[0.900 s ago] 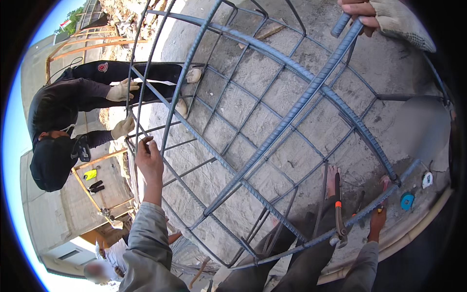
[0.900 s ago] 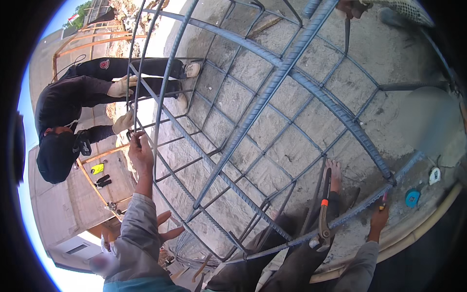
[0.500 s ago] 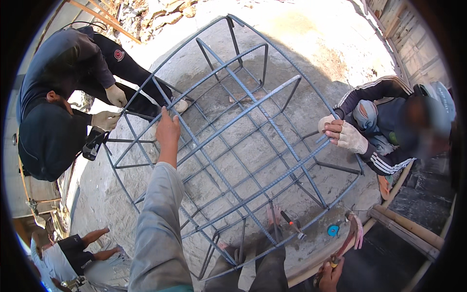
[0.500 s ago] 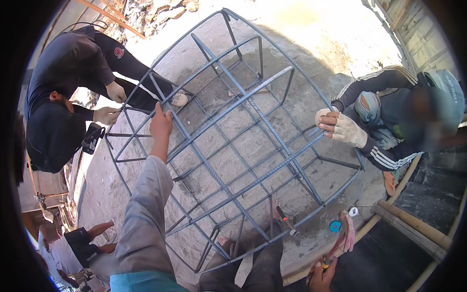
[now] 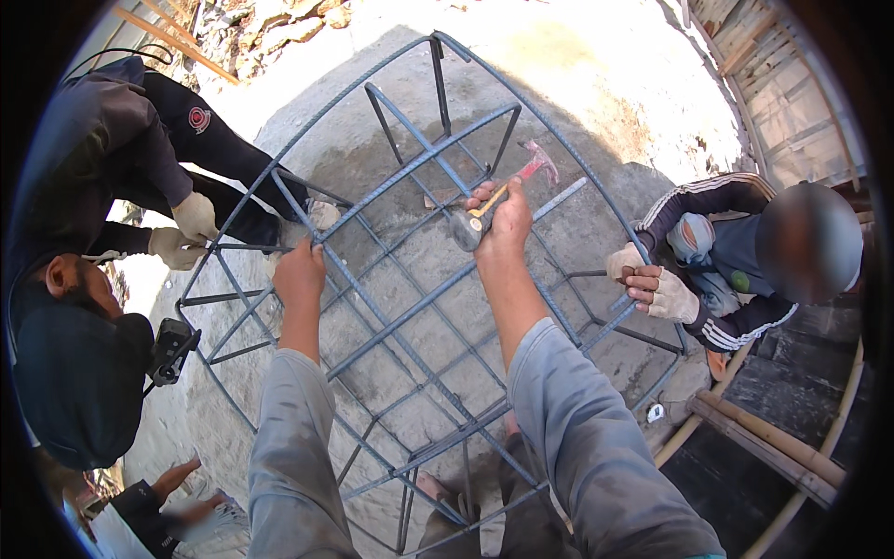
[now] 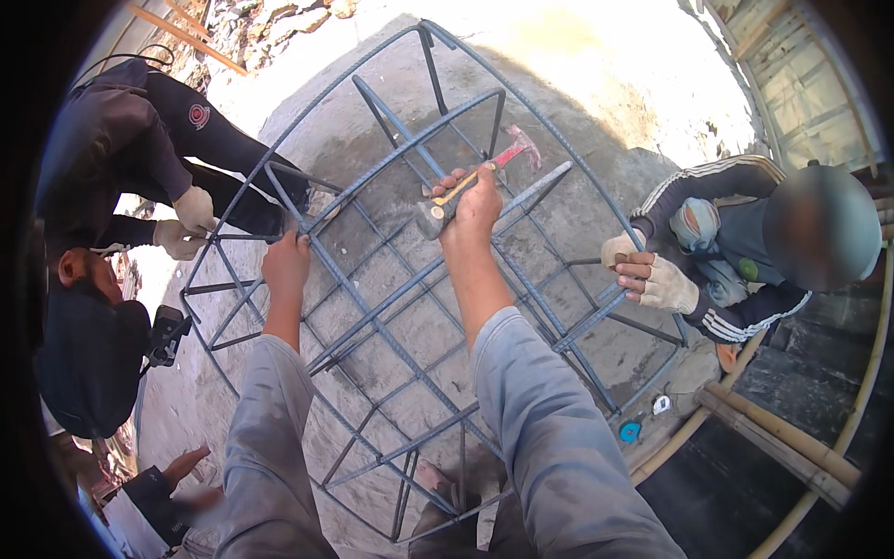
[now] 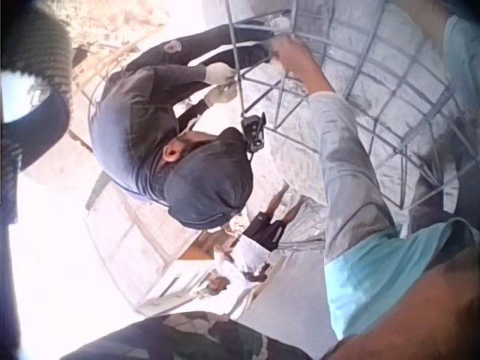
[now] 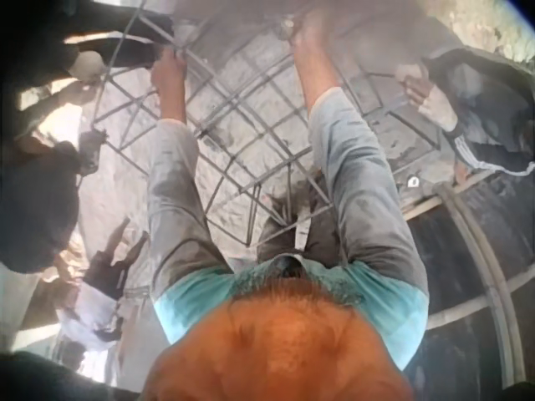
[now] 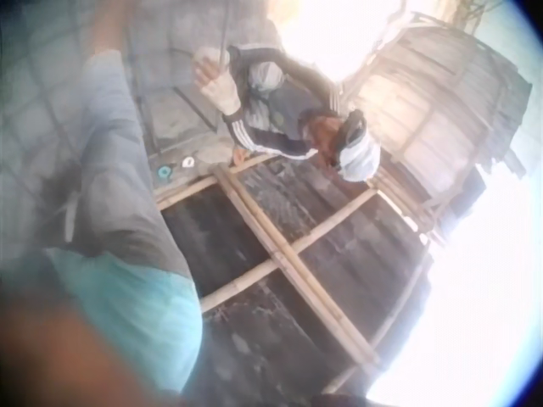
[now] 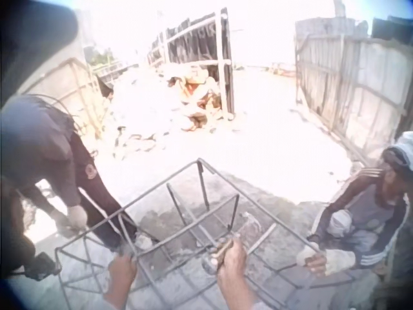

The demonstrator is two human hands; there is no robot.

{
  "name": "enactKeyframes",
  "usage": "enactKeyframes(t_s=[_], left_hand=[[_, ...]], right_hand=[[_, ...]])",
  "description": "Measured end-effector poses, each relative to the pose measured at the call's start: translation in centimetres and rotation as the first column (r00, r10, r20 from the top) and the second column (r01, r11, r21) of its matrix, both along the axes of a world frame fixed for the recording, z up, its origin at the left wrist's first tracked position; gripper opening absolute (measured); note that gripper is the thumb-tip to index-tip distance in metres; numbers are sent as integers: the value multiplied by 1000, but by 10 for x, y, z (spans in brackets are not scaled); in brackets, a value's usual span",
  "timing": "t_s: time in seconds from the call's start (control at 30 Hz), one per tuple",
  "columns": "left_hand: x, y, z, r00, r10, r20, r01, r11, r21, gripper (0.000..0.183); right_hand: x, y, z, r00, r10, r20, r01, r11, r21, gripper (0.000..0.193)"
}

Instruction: The person assembles a metal rebar cage by hammering rebar into place, cutting binding wire with pliers, and twisting the wire by hand to secure the joints.

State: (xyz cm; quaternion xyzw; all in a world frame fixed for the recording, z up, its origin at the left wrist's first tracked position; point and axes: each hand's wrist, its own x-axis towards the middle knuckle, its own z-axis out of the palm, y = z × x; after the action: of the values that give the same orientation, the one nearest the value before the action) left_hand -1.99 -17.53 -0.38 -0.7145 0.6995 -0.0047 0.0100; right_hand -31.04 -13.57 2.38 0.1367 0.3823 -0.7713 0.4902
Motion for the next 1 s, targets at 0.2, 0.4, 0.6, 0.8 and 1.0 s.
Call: enactKeyframes(t_s=[0.2,0.4,0.6,0.8,1.0], left_hand=[[4,-1,-1,999,-37,19,37,999,4,26],[4,-3,-2,998,-61,8,61,998,20,24],[10,-13,-6,996,-82,34,83,996,-34,25],[13,-17,-5,995,-97,36,98,995,-25,25],[10,-17,-4,996,-88,12,88,995,-49,26]], right_hand=[[17,-25,-1,978,136,161,-122,988,-96,32],[25,-37,-8,908,-151,392,251,943,-218,27],[33,-28,9,960,-150,238,161,987,-25,24],[50,-35,14,988,-45,151,56,996,-72,21],[46,-27,26,981,74,182,-44,986,-162,22]])
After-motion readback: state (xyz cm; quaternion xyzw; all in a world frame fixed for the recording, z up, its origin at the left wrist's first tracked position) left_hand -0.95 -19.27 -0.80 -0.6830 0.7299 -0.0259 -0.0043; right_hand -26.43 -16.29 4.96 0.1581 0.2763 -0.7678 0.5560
